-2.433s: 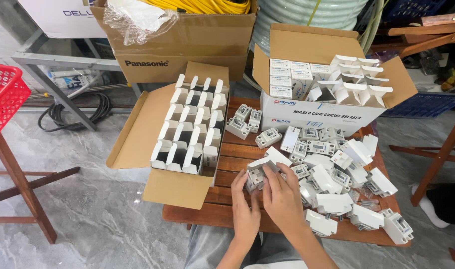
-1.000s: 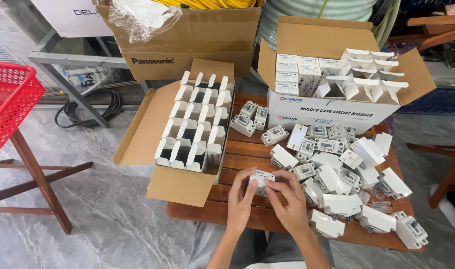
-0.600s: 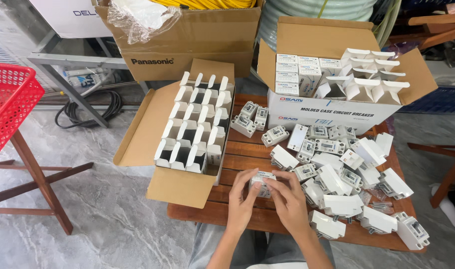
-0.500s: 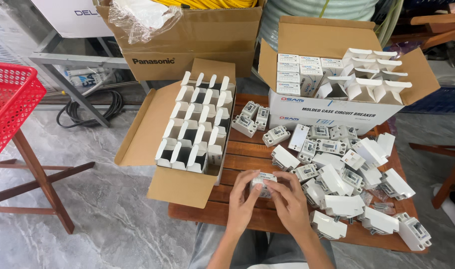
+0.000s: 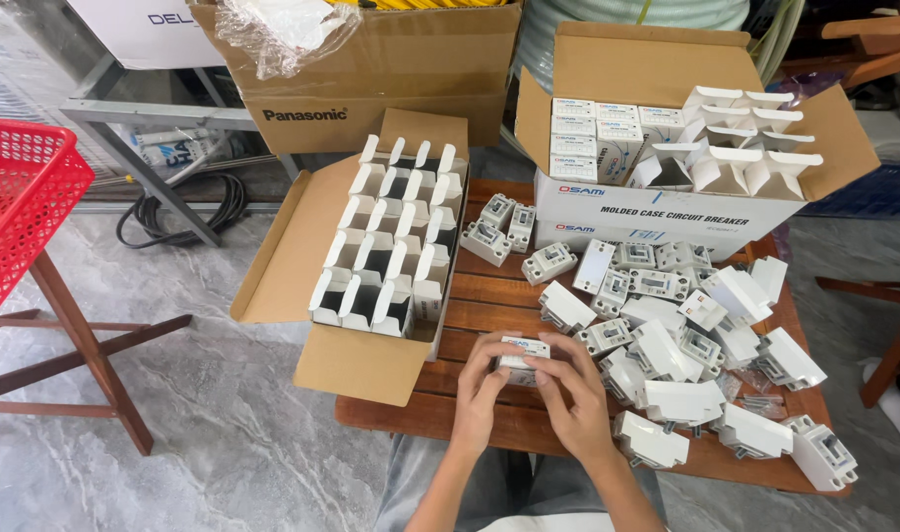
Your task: The person picks up circuit breakers from a pile on a table and places them into organized cardboard boxes.
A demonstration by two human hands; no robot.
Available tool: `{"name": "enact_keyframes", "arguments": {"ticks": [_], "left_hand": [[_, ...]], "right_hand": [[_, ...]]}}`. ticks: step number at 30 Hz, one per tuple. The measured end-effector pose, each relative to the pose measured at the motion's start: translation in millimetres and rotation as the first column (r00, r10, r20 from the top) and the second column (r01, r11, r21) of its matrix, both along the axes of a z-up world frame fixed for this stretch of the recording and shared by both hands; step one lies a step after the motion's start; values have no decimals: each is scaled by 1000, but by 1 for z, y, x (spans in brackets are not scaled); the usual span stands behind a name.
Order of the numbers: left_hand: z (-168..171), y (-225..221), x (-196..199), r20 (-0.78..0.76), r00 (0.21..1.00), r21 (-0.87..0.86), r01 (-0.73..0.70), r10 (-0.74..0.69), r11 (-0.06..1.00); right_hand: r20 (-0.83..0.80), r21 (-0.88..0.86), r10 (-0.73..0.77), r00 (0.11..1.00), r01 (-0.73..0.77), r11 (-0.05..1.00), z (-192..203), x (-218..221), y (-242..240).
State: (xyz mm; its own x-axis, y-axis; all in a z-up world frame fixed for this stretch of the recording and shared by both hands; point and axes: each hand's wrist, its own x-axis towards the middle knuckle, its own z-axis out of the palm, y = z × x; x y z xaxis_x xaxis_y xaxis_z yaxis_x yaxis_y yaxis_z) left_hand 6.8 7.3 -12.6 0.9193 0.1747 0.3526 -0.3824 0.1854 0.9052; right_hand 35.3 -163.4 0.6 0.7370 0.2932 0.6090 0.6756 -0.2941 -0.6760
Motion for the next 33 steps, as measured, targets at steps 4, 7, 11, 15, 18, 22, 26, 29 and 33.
{"name": "enact_keyframes", "arguments": {"ticks": [4, 7, 11, 15, 18, 22, 26, 29, 33], "left_hand": [[9, -3, -2, -129, 992, -77, 1, -11, 997], [13, -6, -2, -143, 990, -61, -9, 0, 998], [5, -9, 0, -288, 957, -98, -21, -8, 995], [4, -8, -1, -376, 927, -179, -87, 14, 980], [18, -7, 4, -424, 896, -176, -223, 130, 959], [14, -9, 3, -452, 887, -246, -233, 101, 941], [15, -7, 0, -416, 903, -255, -225, 103, 940], [16, -6, -3, -393, 914, -204, -192, 99, 960], [20, -4, -4, -457, 885, -157, -181, 91, 971]], "right_hand": [[0, 4, 25, 1000, -25, 1000, -7, -1, 1], [19, 19, 8, 1000, -9, 1000, -10, -3, 6], [-93, -54, -20, 996, 15, 998, -9, -9, 10], [-88, -244, -138, 987, 113, 963, -23, -12, 8], [-12, -318, -309, 951, 290, 903, -39, -17, 16], [120, -374, -482, 868, 490, 788, -25, -36, 39], [-238, -328, -515, 824, 430, 841, 1, -22, 34], [-610, -87, -361, 705, 392, 916, 63, 4, 15], [-414, 531, -119, 902, 346, 773, 139, 80, -34]]}}
